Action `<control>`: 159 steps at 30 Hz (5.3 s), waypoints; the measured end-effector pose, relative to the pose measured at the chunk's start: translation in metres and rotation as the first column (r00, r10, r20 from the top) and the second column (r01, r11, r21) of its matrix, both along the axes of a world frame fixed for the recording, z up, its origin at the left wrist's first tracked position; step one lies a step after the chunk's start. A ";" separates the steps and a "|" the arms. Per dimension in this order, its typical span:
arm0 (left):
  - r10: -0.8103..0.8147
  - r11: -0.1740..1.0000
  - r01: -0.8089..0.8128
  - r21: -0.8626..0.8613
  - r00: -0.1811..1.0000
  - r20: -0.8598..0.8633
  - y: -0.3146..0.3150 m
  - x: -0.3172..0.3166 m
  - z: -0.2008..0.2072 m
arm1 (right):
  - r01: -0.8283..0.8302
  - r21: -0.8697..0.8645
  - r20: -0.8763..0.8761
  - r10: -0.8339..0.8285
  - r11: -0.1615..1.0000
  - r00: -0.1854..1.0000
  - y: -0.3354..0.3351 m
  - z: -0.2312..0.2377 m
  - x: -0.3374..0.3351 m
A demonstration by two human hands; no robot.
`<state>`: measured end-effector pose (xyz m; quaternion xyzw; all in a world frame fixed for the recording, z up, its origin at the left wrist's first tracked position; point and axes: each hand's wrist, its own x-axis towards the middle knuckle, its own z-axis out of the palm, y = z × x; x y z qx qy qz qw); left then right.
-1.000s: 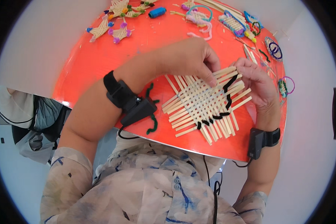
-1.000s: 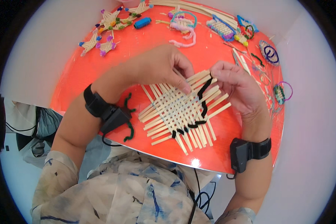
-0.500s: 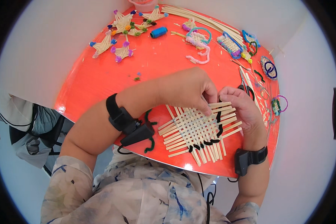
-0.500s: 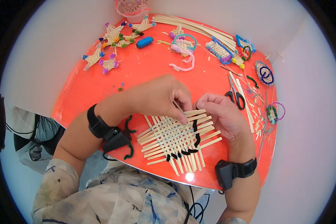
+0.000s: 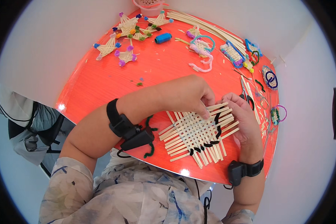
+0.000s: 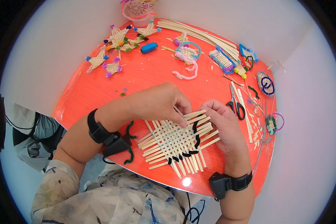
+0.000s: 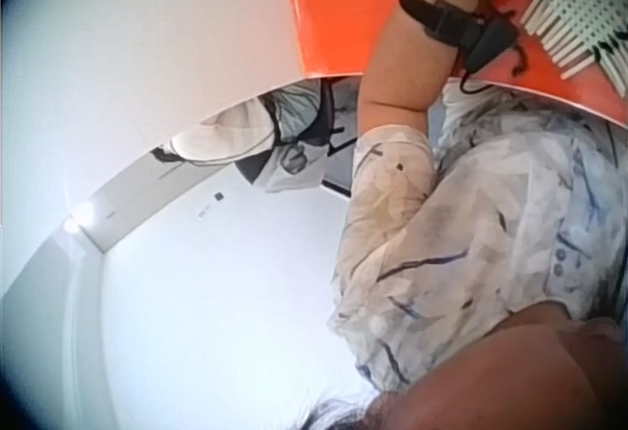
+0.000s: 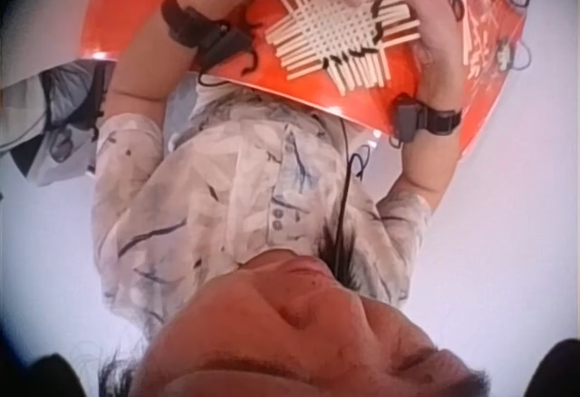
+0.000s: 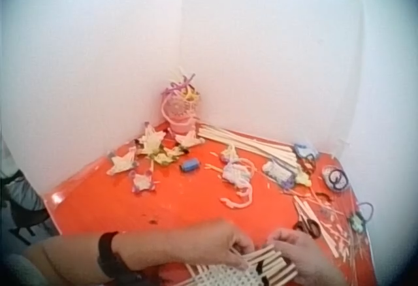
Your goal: Weaving yarn through a structure of wooden sticks to create a star-shaped ornament on a red table.
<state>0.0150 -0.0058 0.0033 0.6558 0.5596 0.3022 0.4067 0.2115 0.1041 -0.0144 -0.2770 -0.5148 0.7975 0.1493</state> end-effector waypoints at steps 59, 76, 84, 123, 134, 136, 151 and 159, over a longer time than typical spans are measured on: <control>-0.141 0.960 0.194 0.204 0.959 -0.246 -0.003 0.010 0.005 | -0.395 -0.017 0.171 0.392 0.919 0.904 0.004 0.000 0.014; -0.036 0.976 0.089 0.201 0.966 -0.256 0.003 0.015 -0.001 | -0.440 0.010 0.225 0.427 0.898 0.876 0.006 0.008 0.015; -0.038 0.978 0.057 0.201 0.995 -0.097 0.004 0.011 -0.002 | -0.441 0.106 0.214 0.413 0.891 0.885 0.010 0.004 0.015; 0.272 0.958 -0.269 0.099 0.962 -0.012 0.003 -0.002 -0.001 | -0.047 0.243 -0.012 0.051 0.969 0.999 -0.009 0.025 0.006; 0.425 0.898 -0.423 0.120 0.905 0.017 0.005 0.007 -0.006 | -0.040 0.949 -0.048 -0.267 -0.313 0.962 -0.026 0.014 -0.010; 0.435 0.894 -0.432 0.118 0.900 0.000 0.005 0.009 -0.007 | -0.051 0.942 -0.047 -0.281 -0.332 0.958 -0.027 0.014 -0.011; 0.448 0.889 -0.441 0.119 0.893 -0.039 0.008 0.018 -0.016 | -0.107 0.952 0.026 -0.273 -0.287 0.962 -0.029 0.017 -0.011; 0.464 0.874 -0.446 0.194 0.884 -0.057 0.001 0.020 0.000 | -0.080 0.939 0.003 -0.224 -0.335 0.975 -0.037 0.027 -0.008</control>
